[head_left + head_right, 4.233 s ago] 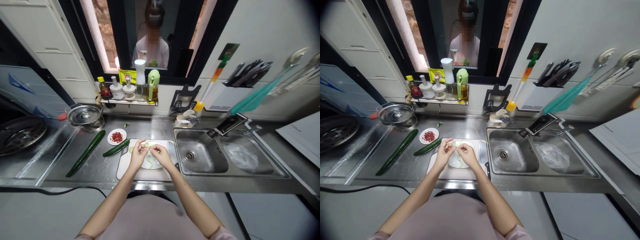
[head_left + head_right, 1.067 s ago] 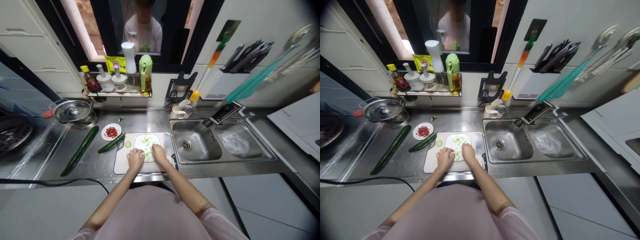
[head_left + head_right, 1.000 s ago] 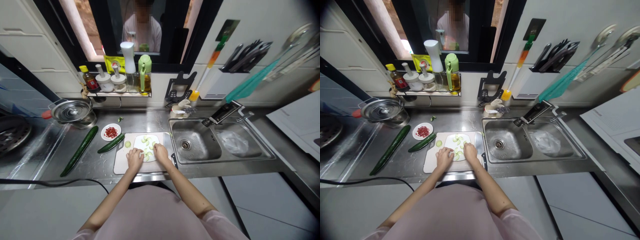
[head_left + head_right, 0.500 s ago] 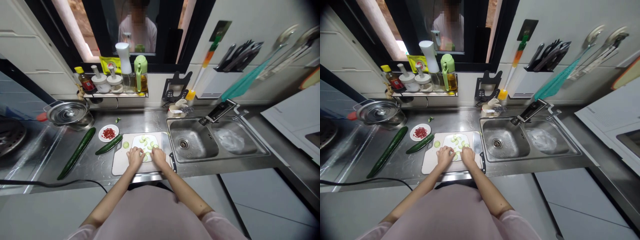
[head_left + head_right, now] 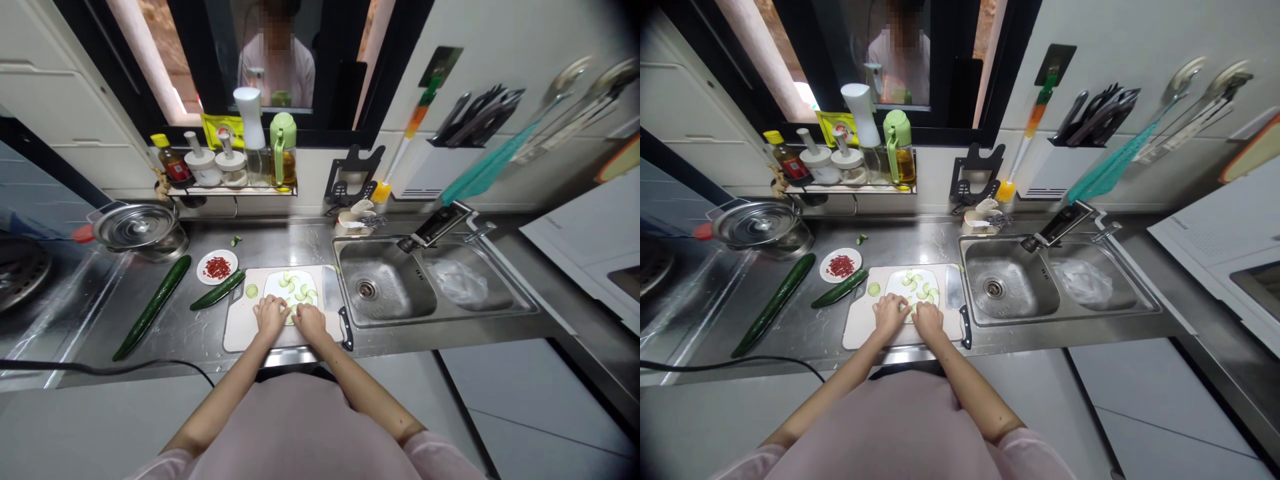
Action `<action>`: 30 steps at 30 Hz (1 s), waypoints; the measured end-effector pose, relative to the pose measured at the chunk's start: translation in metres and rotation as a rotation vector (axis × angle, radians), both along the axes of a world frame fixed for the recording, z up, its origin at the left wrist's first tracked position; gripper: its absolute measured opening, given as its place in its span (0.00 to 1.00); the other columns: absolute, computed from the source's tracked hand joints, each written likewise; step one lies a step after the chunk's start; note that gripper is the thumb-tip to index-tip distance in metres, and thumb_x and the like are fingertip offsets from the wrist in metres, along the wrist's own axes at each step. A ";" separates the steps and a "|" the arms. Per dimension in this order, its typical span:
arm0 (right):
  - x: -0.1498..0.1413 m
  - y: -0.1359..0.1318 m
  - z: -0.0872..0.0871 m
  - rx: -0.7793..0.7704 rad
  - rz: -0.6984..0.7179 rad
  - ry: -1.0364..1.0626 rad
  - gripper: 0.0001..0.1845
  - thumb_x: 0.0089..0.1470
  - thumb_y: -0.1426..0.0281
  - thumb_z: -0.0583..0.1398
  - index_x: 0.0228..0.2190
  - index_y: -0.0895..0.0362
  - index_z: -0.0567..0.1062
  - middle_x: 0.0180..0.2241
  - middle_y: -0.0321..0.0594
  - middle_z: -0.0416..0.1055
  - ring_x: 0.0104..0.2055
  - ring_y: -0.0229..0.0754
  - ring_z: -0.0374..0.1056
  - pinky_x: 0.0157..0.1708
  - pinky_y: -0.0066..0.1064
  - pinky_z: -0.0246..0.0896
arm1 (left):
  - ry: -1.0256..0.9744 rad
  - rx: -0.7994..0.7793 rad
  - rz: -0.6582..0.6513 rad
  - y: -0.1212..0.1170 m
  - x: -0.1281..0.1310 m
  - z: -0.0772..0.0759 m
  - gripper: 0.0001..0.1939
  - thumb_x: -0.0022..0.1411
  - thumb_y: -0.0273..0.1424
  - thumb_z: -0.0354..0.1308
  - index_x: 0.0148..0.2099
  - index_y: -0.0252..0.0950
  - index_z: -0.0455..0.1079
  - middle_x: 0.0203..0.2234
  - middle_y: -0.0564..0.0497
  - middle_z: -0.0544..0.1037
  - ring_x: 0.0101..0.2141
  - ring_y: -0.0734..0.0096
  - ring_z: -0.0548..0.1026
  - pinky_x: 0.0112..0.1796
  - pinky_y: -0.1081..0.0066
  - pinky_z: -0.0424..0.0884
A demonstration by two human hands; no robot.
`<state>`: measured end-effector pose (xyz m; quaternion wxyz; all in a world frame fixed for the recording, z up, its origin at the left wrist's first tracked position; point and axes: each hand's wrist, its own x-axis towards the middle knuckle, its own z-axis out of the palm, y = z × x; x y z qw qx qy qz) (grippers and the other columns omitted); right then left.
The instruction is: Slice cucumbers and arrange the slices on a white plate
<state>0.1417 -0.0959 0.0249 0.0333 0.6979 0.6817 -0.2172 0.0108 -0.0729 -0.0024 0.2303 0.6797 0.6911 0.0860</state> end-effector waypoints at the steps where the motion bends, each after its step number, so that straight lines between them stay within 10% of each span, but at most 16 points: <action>1: 0.000 0.000 0.000 -0.007 -0.002 -0.002 0.11 0.59 0.64 0.55 0.40 0.55 0.73 0.39 0.44 0.73 0.43 0.43 0.67 0.37 0.29 0.55 | -0.004 0.000 0.003 0.000 0.000 -0.001 0.11 0.60 0.41 0.56 0.39 0.42 0.74 0.42 0.47 0.72 0.47 0.58 0.64 0.47 0.60 0.53; 16: 0.006 -0.002 0.005 0.028 -0.020 0.051 0.11 0.60 0.63 0.54 0.37 0.55 0.73 0.38 0.43 0.74 0.42 0.42 0.67 0.34 0.28 0.51 | -0.071 0.061 0.050 -0.005 0.001 -0.002 0.12 0.61 0.41 0.54 0.39 0.43 0.75 0.41 0.47 0.72 0.46 0.59 0.65 0.47 0.60 0.54; 30: 0.038 -0.021 0.001 0.194 -0.129 0.224 0.11 0.59 0.66 0.53 0.31 0.56 0.74 0.29 0.37 0.71 0.30 0.37 0.63 0.28 0.26 0.44 | 0.058 0.067 0.538 0.011 -0.051 -0.015 0.25 0.62 0.40 0.51 0.60 0.44 0.63 0.52 0.41 0.68 0.51 0.50 0.64 0.49 0.53 0.57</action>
